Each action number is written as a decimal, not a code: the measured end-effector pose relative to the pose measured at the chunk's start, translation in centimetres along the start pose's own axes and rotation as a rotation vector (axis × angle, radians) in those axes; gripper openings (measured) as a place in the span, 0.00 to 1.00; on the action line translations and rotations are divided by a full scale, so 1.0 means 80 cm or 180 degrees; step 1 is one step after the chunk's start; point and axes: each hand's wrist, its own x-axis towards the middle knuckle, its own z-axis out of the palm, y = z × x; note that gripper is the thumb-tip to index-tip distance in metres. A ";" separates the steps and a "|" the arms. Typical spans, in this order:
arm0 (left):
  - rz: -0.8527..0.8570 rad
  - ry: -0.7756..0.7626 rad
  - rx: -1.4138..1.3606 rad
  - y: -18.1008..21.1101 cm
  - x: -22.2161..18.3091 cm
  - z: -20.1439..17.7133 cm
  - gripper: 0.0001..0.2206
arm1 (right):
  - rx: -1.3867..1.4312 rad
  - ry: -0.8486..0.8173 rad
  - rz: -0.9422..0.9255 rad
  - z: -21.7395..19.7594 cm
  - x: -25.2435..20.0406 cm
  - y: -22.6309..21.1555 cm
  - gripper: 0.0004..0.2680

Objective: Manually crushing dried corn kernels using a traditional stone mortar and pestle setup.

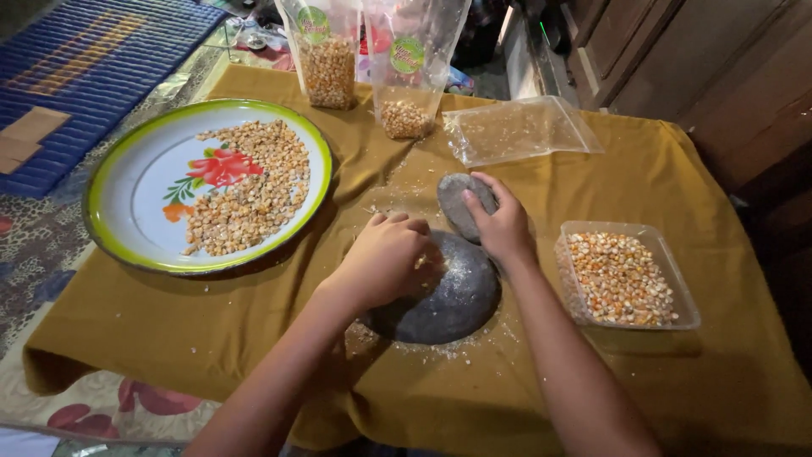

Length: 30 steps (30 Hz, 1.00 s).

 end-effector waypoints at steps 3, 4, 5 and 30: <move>-0.0095 -0.0220 -0.0212 -0.005 0.007 0.005 0.05 | -0.0017 0.0028 -0.0082 0.002 0.006 0.013 0.15; -0.0099 -0.0215 -0.0213 -0.003 0.005 -0.001 0.05 | -0.0020 0.0025 -0.0086 0.003 0.005 0.013 0.15; -0.0122 -0.0313 -0.0276 -0.001 0.004 -0.007 0.05 | 0.0003 0.0034 -0.0086 0.004 0.005 0.013 0.15; -0.3157 -0.0110 0.0949 -0.321 -0.164 -0.041 0.11 | -0.0269 -0.0089 0.0279 0.002 0.003 -0.002 0.15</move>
